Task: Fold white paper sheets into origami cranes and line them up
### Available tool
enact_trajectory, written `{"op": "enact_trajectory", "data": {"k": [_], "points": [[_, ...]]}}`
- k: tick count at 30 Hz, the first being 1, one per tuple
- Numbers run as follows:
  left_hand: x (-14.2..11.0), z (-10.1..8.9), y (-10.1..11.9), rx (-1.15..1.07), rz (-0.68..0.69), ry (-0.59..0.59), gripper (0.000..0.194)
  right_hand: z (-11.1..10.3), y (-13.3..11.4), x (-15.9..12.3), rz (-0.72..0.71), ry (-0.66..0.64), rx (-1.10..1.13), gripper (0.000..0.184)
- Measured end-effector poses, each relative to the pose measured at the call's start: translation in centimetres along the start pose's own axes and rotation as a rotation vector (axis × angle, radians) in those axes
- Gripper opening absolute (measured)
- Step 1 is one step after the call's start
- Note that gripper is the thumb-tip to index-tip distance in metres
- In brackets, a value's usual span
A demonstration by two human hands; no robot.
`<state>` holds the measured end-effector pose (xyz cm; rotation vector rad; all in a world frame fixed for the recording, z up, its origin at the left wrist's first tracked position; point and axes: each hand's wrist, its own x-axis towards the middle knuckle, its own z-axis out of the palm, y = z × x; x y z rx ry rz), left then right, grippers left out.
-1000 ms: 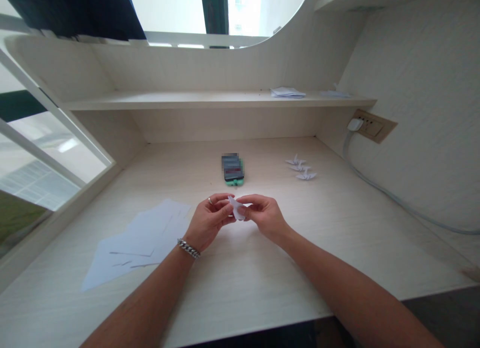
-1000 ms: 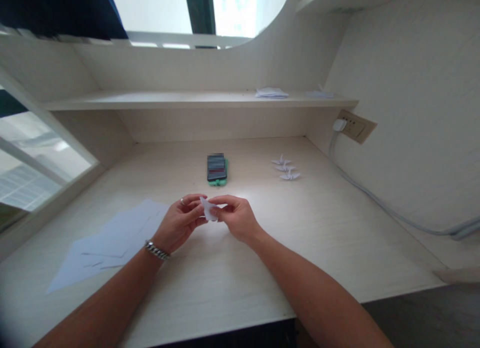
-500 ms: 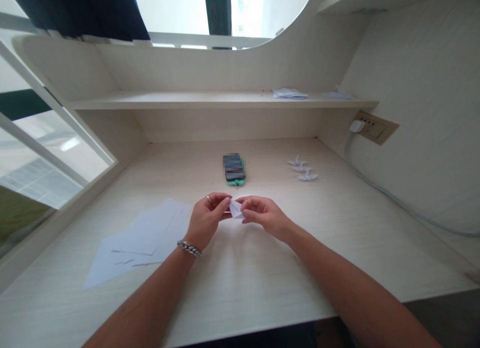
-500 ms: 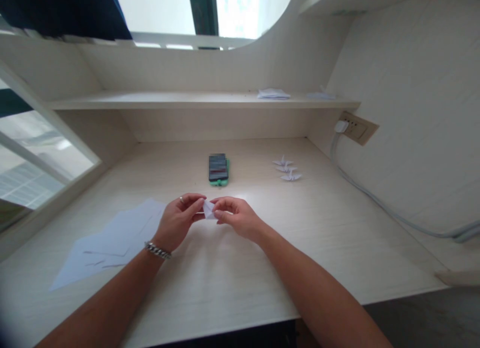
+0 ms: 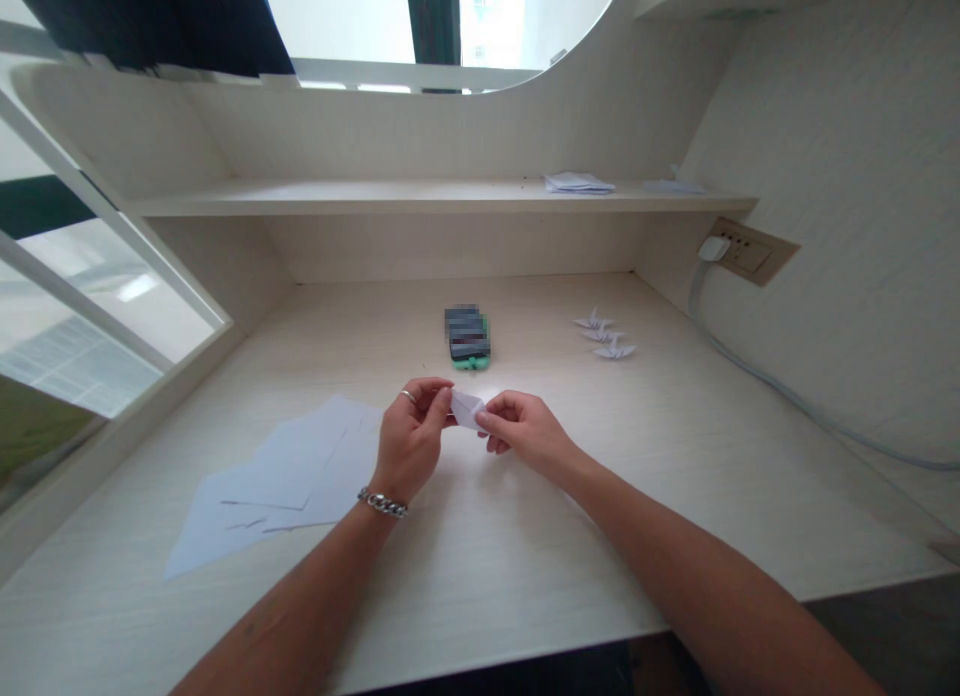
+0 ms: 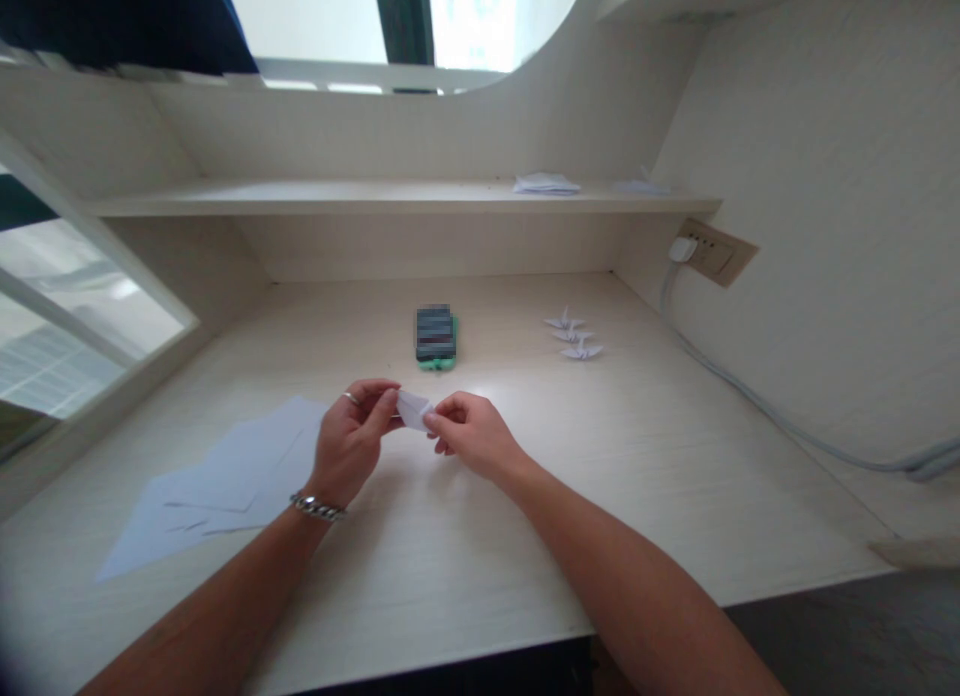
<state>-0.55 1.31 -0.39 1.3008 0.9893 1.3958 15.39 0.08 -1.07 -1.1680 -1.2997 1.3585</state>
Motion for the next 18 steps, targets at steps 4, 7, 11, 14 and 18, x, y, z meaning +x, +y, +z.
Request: {"op": "enact_trajectory", "data": {"k": [4, 7, 11, 14, 18], "points": [[-0.04, 0.15, 0.0, -0.015, -0.068, -0.057, 0.038, -0.21, 0.12, 0.01, -0.048, 0.001, -0.016, 0.027], [-0.12, 0.21, 0.02, -0.011, -0.145, -0.096, 0.047, -0.22, 0.45, 0.02, -0.074, 0.004, -0.03, 0.025], [-0.05, 0.2, 0.12, -0.018, -0.224, -0.08, 0.049, -0.23, 0.42, -0.03, -0.079, 0.035, -0.1, 0.024], [0.05, 0.28, 0.15, -0.007, -0.216, -0.046, 0.052, -0.18, 0.16, -0.08, -0.071, 0.033, -0.147, 0.023], [-0.13, 0.49, -0.06, 0.042, -0.158, -0.032, 0.051, 0.02, 0.29, -0.02, -0.096, 0.021, -0.064, 0.027]]}}
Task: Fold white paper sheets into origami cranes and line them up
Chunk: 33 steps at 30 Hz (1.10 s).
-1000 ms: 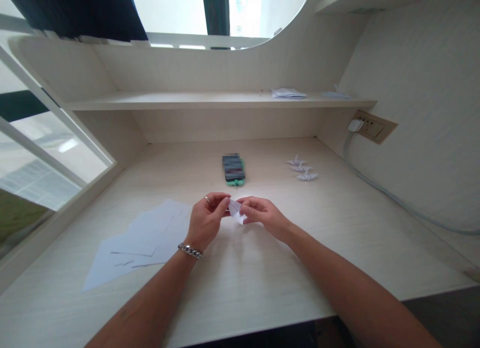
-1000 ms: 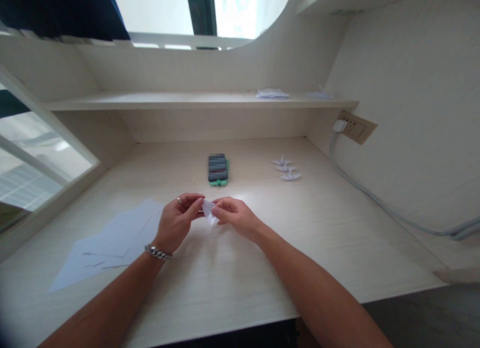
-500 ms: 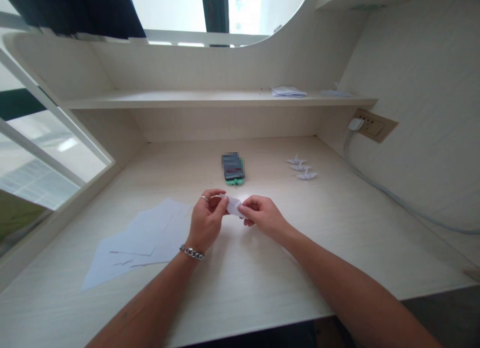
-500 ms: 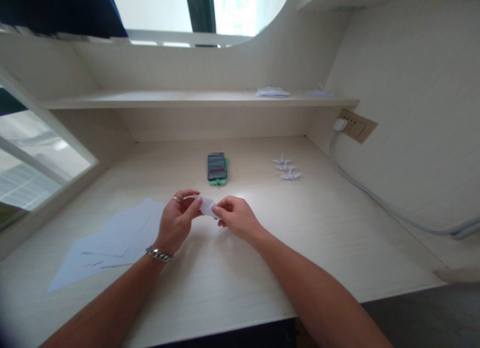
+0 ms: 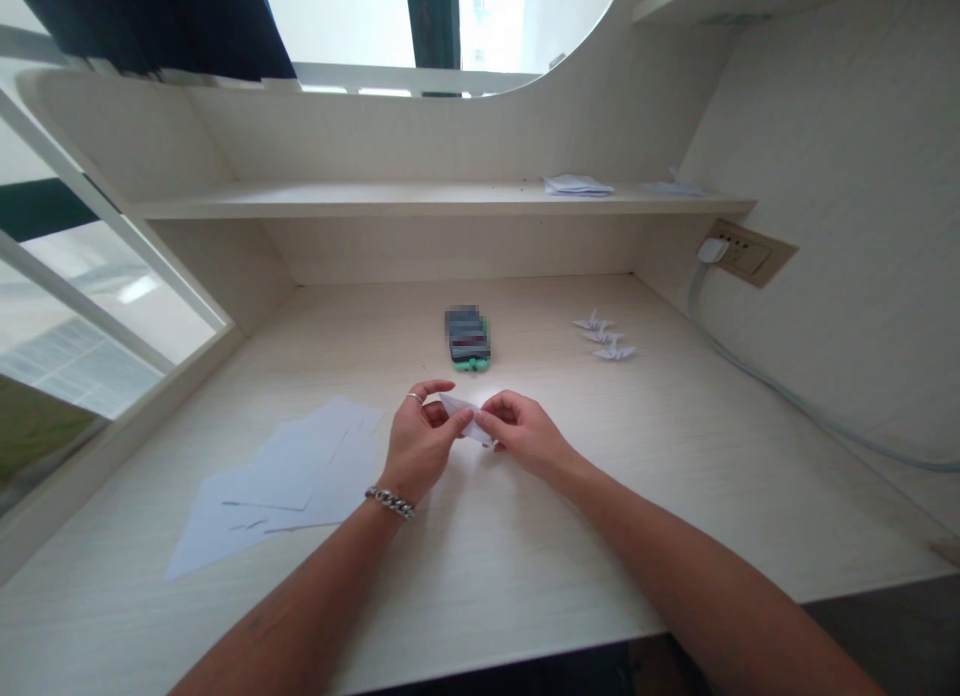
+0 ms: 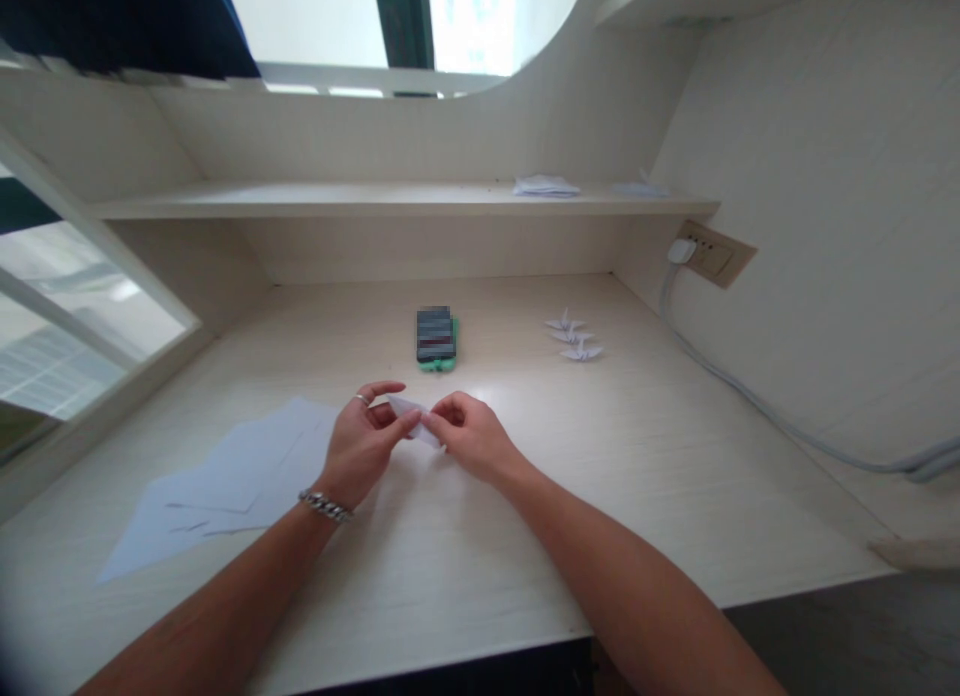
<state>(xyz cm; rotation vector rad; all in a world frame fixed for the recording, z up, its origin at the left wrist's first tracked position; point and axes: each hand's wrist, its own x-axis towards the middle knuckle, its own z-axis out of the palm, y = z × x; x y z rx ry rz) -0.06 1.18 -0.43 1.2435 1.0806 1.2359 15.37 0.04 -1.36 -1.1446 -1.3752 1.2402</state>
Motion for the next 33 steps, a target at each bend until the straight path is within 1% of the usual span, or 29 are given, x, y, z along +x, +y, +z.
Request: {"op": "enact_trajectory", "data": {"k": [2, 5, 8, 10, 12, 14, 16, 18, 21, 23, 25, 27, 30, 33], "points": [[-0.19, 0.14, -0.19, 0.025, 0.029, -0.008, 0.049, 0.07, 0.28, 0.04, -0.022, 0.007, 0.018, 0.028], [-0.41, 0.3, -0.33, 0.06, 0.048, -0.03, 0.048, 0.0, 0.63, 0.11, -0.076, 0.057, -0.054, 0.025], [-0.4, 0.4, -0.2, 0.034, 0.015, -0.079, 0.053, -0.2, 0.6, 0.16, -0.112, 0.126, -0.136, 0.023], [-0.31, 0.45, -0.06, 0.002, -0.017, -0.095, 0.053, -0.29, 0.42, 0.18, -0.108, 0.143, -0.13, 0.025], [-0.23, 0.48, 0.02, 0.002, -0.024, -0.077, 0.05, -0.28, 0.23, 0.19, -0.08, 0.121, -0.06, 0.027], [-0.21, 0.45, 0.0, 0.017, -0.005, -0.044, 0.048, -0.19, 0.17, 0.21, -0.037, 0.068, 0.034, 0.03], [-0.23, 0.38, -0.1, 0.028, 0.01, -0.036, 0.049, -0.1, 0.25, 0.27, -0.01, 0.015, 0.092, 0.034], [-0.25, 0.31, -0.19, 0.02, 0.002, -0.051, 0.051, -0.07, 0.4, 0.36, -0.004, -0.006, 0.094, 0.036], [-0.26, 0.3, -0.13, -0.027, -0.031, -0.083, 0.053, -0.19, 0.45, 0.46, 0.001, 0.018, 0.095, 0.036], [-0.27, 0.34, 0.03, -0.046, -0.042, -0.088, 0.053, -0.31, 0.32, 0.44, 0.022, 0.025, 0.133, 0.035], [-0.3, 0.36, 0.17, -0.045, -0.037, -0.081, 0.054, -0.38, 0.15, 0.35, 0.056, 0.003, 0.164, 0.035], [-0.31, 0.29, 0.19, -0.044, -0.029, -0.079, 0.055, -0.42, 0.03, 0.28, 0.076, -0.02, 0.146, 0.035], [-0.23, -0.02, 0.0, -0.078, -0.036, -0.102, 0.05, -0.54, -0.07, 0.25, 0.09, -0.04, 0.135, 0.036], [-0.02, -0.44, -0.16, -0.159, -0.048, -0.119, 0.041, -0.77, -0.3, 0.19, 0.118, -0.084, 0.214, 0.036]]}}
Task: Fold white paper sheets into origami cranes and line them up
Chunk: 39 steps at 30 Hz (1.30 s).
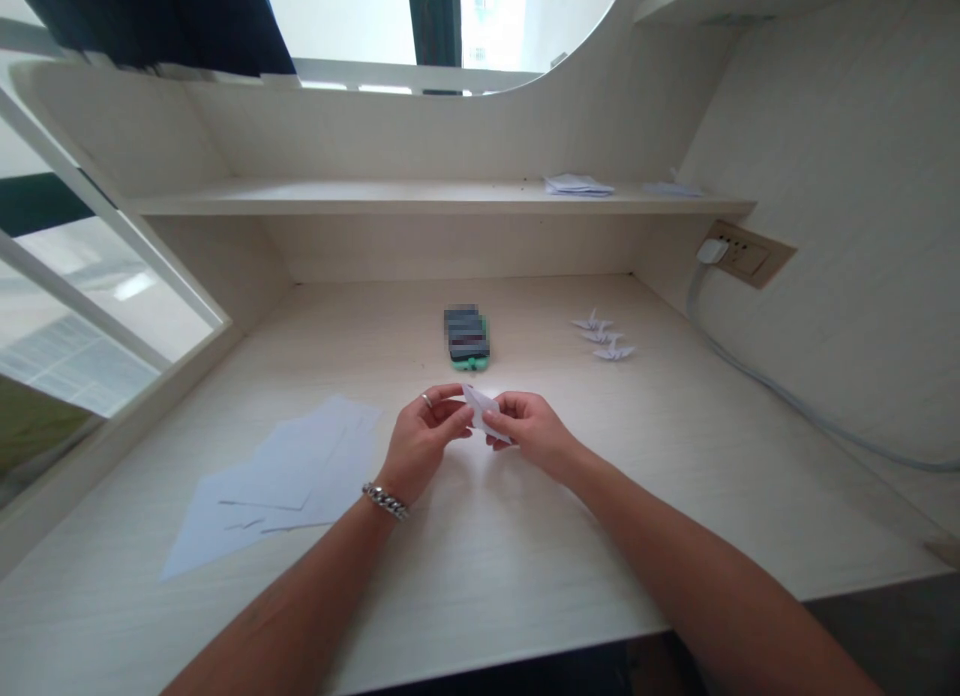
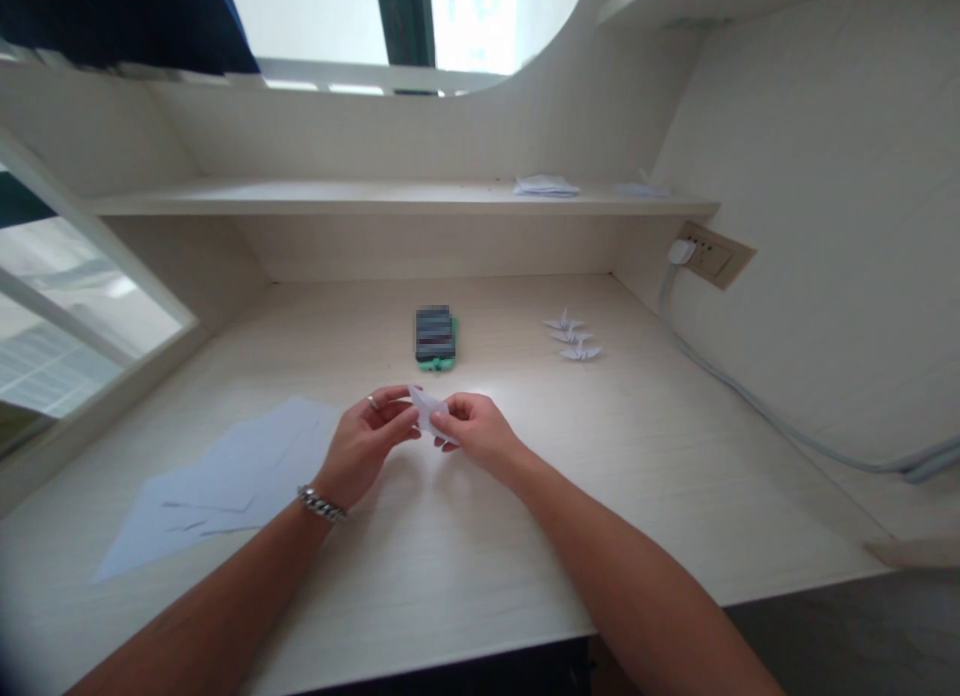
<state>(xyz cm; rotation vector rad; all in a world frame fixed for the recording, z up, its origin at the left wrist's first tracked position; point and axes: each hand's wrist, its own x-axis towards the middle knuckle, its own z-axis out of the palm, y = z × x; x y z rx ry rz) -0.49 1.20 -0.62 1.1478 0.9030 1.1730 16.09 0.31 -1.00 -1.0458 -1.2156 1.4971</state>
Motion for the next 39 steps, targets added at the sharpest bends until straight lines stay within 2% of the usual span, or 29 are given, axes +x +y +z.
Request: {"op": "enact_trajectory", "data": {"k": [7, 12, 16, 20, 26, 28, 31, 33, 36, 39], "points": [[0.2, -0.3, 0.2, -0.226, -0.011, -0.108, 0.024, -0.2, -0.5, -0.6, 0.064, -0.188, 0.146, 0.03], [0.1, -0.2, 0.0, -0.321, -0.052, -0.143, 0.023, -0.3, -0.5, -0.7, 0.061, -0.234, 0.179, 0.029], [0.1, -0.1, 0.1, -0.292, -0.073, -0.097, 0.021, -0.4, -0.5, -0.7, 0.044, -0.231, 0.166, 0.029], [0.0, 0.0, 0.3, -0.214, -0.064, -0.048, 0.024, -0.4, -0.3, -0.6, 0.018, -0.204, 0.083, 0.032], [0.0, 0.0, 0.0, -0.048, -0.008, -0.063, 0.028, -0.6, 0.3, -0.1, -0.069, -0.154, -0.076, 0.033], [0.1, 0.0, -0.2, -0.006, 0.031, -0.04, 0.028, -0.7, 0.4, 0.0, -0.182, -0.024, -0.186, 0.031], [0.2, 0.1, -0.2, 0.039, 0.082, 0.025, 0.03, -0.6, 0.0, -0.2, -0.408, 0.25, -0.437, 0.023], [0.2, 0.1, -0.2, 0.053, 0.111, 0.066, 0.032, -0.4, -0.3, -0.6, -0.517, 0.325, -0.584, 0.015], [0.1, 0.2, -0.3, 0.09, 0.147, 0.101, 0.03, 0.1, -0.6, -0.9, -0.546, 0.247, -0.673, 0.022], [-0.1, 0.3, -0.5, 0.131, 0.167, 0.079, 0.027, 0.4, -0.3, -0.9, -0.449, 0.169, -0.602, 0.031]]}}
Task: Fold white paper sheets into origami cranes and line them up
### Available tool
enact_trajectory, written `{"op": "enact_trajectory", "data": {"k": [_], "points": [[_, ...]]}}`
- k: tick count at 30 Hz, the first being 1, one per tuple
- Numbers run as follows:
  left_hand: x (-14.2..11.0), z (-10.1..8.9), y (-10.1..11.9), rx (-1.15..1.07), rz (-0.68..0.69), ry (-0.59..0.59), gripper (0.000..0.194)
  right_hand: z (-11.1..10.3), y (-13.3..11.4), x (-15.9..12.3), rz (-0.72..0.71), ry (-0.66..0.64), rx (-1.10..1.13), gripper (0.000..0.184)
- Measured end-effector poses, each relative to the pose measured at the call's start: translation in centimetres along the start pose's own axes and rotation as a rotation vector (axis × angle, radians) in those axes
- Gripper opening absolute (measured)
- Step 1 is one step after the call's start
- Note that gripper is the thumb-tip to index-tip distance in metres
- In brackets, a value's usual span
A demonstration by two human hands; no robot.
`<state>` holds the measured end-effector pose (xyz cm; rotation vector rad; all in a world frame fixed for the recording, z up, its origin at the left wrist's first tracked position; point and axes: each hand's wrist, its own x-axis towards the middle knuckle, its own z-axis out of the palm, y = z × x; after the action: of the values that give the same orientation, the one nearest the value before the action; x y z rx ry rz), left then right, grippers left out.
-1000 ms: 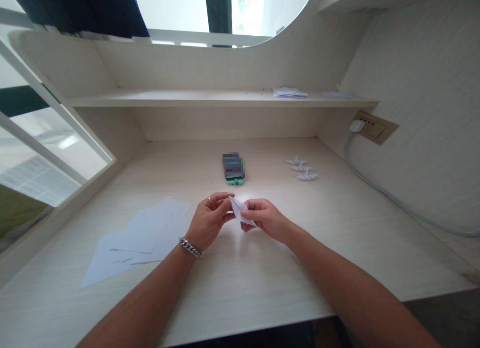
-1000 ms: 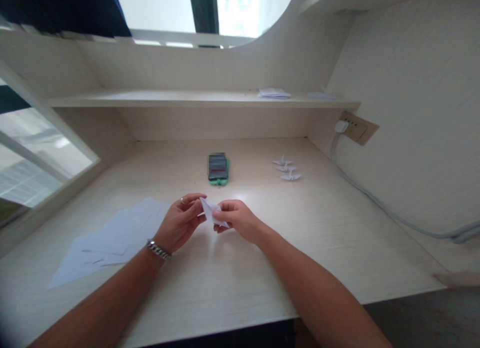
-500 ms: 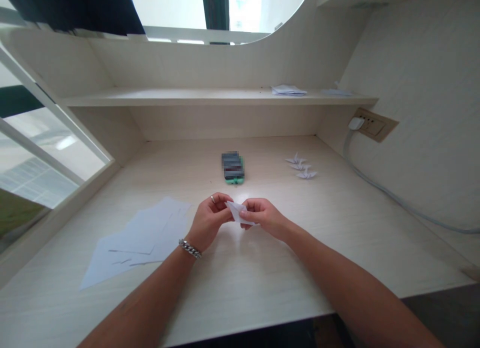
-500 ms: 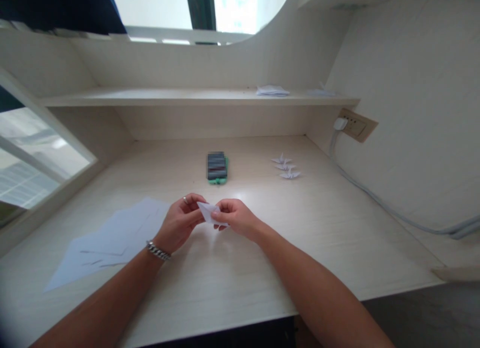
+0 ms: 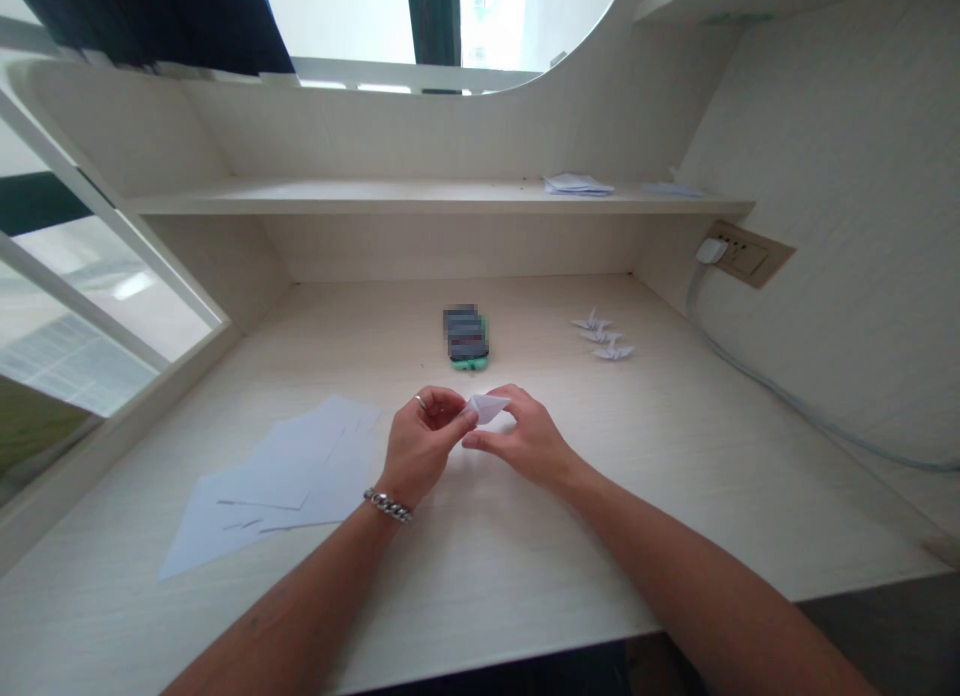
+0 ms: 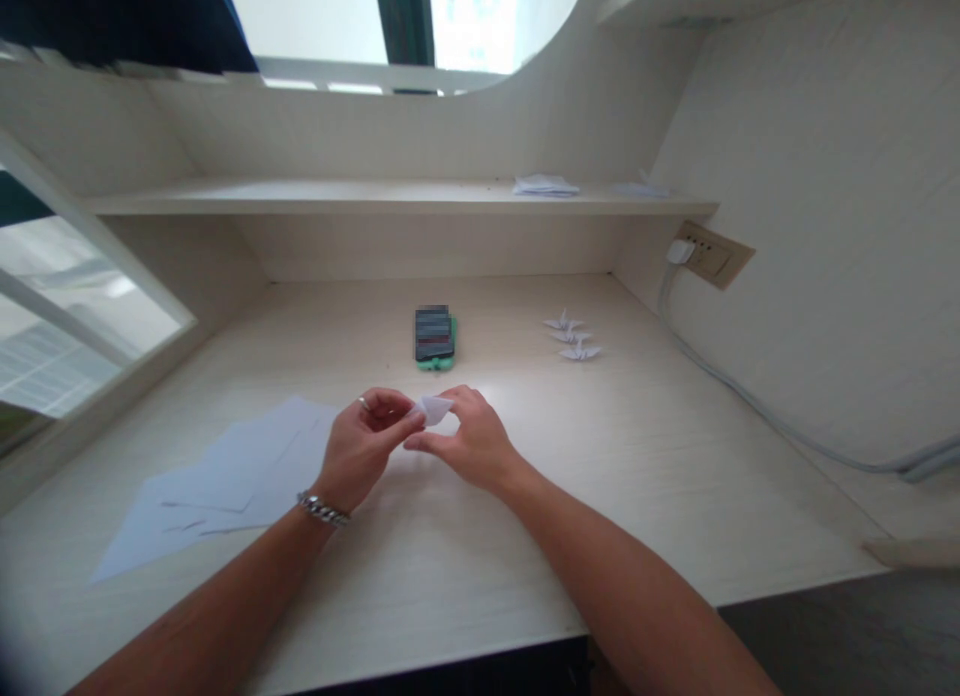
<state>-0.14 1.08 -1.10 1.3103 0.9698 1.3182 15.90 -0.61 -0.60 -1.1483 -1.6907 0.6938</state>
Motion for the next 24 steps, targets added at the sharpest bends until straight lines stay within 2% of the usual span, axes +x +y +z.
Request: {"op": "enact_trajectory", "data": {"k": [3, 8, 11, 16, 20, 24], "points": [[0.0, 0.1, -0.3, 0.011, 0.006, -0.036, 0.027, 0.4, 0.6, 0.2, 0.118, -0.016, 0.167, 0.027], [0.2, 0.0, -0.3, 0.067, -0.051, -0.02, 0.034, 0.6, 1.4, 0.5, 0.16, 0.006, 0.323, 0.03], [0.2, -0.2, -0.1, 0.205, -0.063, -0.05, 0.035, 0.6, 1.3, 0.5, 0.191, -0.01, 0.353, 0.03], [0.1, -0.5, 0.4, 0.442, 0.0, -0.11, 0.025, 0.6, 0.9, 0.5, 0.231, -0.009, 0.359, 0.029], [0.2, -0.4, 0.5, 0.364, -0.025, -0.154, 0.024, 0.5, 0.7, 0.6, 0.262, 0.028, 0.437, 0.024], [0.3, -0.2, 0.6, 0.213, -0.09, -0.191, 0.026, 0.3, 0.5, 0.6, 0.274, 0.018, 0.422, 0.027]]}}
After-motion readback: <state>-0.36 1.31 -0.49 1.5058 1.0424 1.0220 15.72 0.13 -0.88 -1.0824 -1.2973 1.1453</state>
